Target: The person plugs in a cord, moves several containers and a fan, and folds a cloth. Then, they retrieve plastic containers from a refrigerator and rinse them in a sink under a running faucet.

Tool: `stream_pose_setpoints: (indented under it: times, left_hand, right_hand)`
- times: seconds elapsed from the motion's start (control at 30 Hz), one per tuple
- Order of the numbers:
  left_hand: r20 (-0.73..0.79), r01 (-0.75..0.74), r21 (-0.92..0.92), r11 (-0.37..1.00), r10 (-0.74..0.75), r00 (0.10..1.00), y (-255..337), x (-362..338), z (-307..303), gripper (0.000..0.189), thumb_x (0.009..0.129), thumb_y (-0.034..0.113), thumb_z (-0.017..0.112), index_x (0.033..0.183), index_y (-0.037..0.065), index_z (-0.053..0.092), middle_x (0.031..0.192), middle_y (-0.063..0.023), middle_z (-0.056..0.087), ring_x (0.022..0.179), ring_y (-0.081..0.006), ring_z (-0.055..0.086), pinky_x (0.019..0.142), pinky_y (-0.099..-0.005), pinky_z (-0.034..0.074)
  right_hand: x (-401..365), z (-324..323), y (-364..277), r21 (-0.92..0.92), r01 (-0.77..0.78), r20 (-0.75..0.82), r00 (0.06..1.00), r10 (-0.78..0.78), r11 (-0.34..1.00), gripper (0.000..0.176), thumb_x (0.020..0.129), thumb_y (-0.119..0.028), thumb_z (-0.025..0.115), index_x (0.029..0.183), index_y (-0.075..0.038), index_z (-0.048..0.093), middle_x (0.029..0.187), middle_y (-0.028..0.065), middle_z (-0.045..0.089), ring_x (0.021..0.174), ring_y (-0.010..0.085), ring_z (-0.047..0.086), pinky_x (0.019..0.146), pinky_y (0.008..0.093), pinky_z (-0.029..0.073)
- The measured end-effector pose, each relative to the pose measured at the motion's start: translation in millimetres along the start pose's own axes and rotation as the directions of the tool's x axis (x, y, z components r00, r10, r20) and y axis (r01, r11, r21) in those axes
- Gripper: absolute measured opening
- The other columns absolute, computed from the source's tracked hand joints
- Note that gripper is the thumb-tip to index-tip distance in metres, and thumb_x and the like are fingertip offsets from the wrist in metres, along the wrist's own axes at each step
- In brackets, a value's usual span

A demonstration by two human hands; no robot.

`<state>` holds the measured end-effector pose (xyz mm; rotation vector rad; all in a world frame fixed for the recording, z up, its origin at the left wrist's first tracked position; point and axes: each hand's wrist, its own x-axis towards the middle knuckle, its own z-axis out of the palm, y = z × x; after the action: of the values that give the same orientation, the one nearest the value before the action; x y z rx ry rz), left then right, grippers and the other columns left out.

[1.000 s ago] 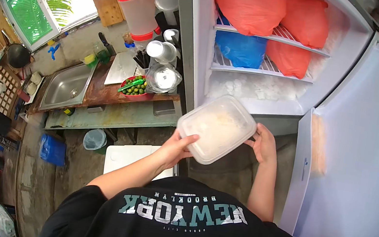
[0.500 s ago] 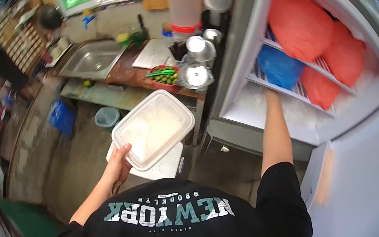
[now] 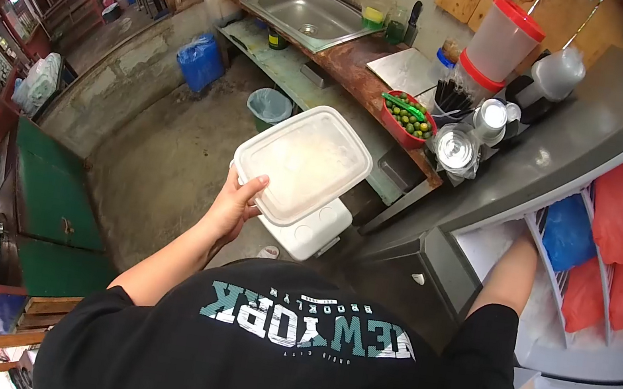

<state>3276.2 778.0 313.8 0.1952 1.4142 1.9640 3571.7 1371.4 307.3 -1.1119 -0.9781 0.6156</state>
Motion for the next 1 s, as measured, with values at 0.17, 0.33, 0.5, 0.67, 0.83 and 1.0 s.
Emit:
stream_pose_setpoints:
  times: [0.17,0.33,0.5,0.67,0.83,1.0]
  left_hand:
    - [0.004,-0.009,-0.009,1.0,0.009,1.0,3,3,-3,0.067,0.084,0.025,0.063,0.138,0.013,0.023,0.132,-0.0119,0.042,0.111,-0.0256,0.053,0.083,-0.0399,0.051]
    - [0.069,0.065,-0.054,0.996,-0.061,0.996,2,15,0,0.068,0.085,0.029,0.062,0.138,0.012,0.024,0.132,-0.0118,0.043,0.112,-0.0279,0.053,0.083,-0.0412,0.051]
    - [0.094,0.094,-0.022,0.995,-0.091,0.991,-6,33,0,0.057,0.085,0.031,0.061,0.128,0.011,0.03,0.131,-0.0143,0.044,0.114,-0.0294,0.052,0.087,-0.0438,0.048]
    - [0.16,0.122,0.015,0.992,-0.123,0.979,-10,39,5,0.064,0.087,0.033,0.058,0.138,0.015,0.025,0.136,-0.0111,0.04,0.116,-0.0275,0.051,0.088,-0.0414,0.048]
    - [0.17,0.135,0.023,0.991,-0.137,0.976,-13,40,3,0.066,0.086,0.036,0.058,0.139,0.015,0.024,0.137,-0.0112,0.039,0.116,-0.0267,0.051,0.088,-0.0408,0.048]
    - [0.138,0.129,0.018,0.991,-0.13,0.982,-14,39,-6,0.066,0.086,0.037,0.058,0.139,0.014,0.024,0.137,-0.0106,0.04,0.115,-0.026,0.051,0.089,-0.0402,0.047]
  right_hand:
    - [-14,-4,-2,0.236,-0.089,-0.039,0.994,0.101,0.968,0.015,0.083,-0.017,0.062,0.09,-0.005,0.058,0.084,0.0105,0.058,0.072,0.0198,0.053,0.059,0.0294,0.041]
    - [-30,-21,-6,0.413,-0.106,-0.076,0.986,0.151,0.904,0.013,0.083,-0.017,0.061,0.088,-0.005,0.058,0.079,0.0093,0.058,0.066,0.0173,0.052,0.055,0.0277,0.041]
    - [-49,-56,-2,0.62,-0.11,-0.099,0.971,0.217,0.777,0.012,0.084,-0.017,0.061,0.086,-0.006,0.057,0.075,0.008,0.058,0.06,0.0147,0.052,0.05,0.0261,0.04]
    - [-87,-96,-10,0.472,-0.193,-0.011,0.974,0.225,0.86,0.016,0.087,-0.017,0.058,0.077,-0.005,0.054,0.068,0.0065,0.056,0.051,0.0089,0.047,0.043,0.02,0.032]
    - [-124,-128,-41,0.443,-0.299,0.024,0.947,0.322,0.845,0.022,0.086,-0.015,0.059,0.069,-0.004,0.052,0.063,0.0041,0.052,0.054,0.0092,0.047,0.047,0.0214,0.033]
    - [-160,-147,-47,0.427,-0.259,-0.036,0.952,0.303,0.866,0.019,0.086,-0.015,0.059,0.072,-0.002,0.054,0.062,0.0038,0.05,0.054,0.0092,0.046,0.046,0.0203,0.032]
